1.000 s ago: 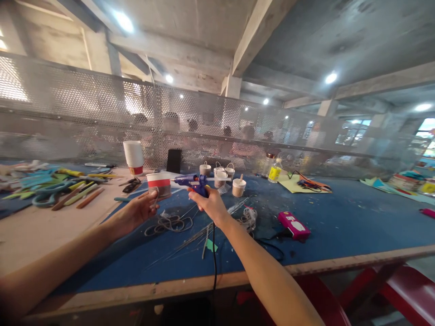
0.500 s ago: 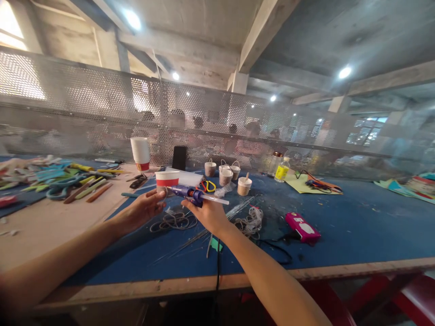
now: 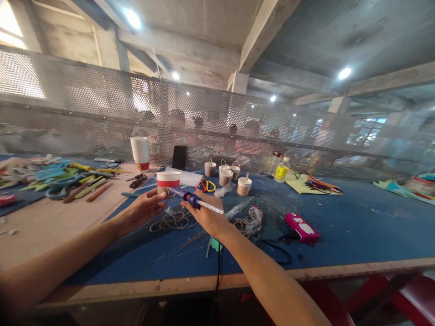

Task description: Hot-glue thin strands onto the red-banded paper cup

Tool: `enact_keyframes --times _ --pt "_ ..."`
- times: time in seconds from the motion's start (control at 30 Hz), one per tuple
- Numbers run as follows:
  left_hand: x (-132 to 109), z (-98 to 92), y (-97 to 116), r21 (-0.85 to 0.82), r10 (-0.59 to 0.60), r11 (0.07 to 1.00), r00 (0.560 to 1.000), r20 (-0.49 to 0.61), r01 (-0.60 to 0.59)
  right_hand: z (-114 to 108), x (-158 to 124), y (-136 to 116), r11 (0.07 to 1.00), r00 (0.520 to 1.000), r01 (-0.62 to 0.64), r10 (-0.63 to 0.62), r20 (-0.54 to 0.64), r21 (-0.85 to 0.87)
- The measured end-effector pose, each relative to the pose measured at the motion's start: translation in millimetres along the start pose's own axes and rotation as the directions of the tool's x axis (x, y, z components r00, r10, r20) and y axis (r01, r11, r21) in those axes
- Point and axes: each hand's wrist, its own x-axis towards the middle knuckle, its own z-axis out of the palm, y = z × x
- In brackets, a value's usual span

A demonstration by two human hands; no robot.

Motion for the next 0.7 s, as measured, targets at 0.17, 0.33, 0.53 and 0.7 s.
enact_keyframes --times 0.17,0.33,0.53,0.7 --pt "2.3 -3.5 -3.0 0.007 0.014 1.0 1.0 0.003 -0.014 -3.0 0.9 -3.1 0.999 0.999 0.004 -0.002 0.033 -0.041" --pt "6.9 -7.7 -5.9 0.027 0.012 1.0 1.0 -0.003 -0.012 -2.3 1.1 -2.4 0.999 0.999 0.015 -0.013 0.036 -0.038" --pt "7.9 -9.1 -7.6 0.031 0.021 0.999 1.0 0.016 -0.022 -3.3 2.0 -3.1 0.995 0.999 0.048 -0.046 0.017 -0.088" --pt "4.8 -6.7 -5.6 0.034 0.028 0.999 1.0 0.002 -0.028 -1.2 2.6 -1.8 0.992 0.999 0.048 -0.046 0.02 -0.119"
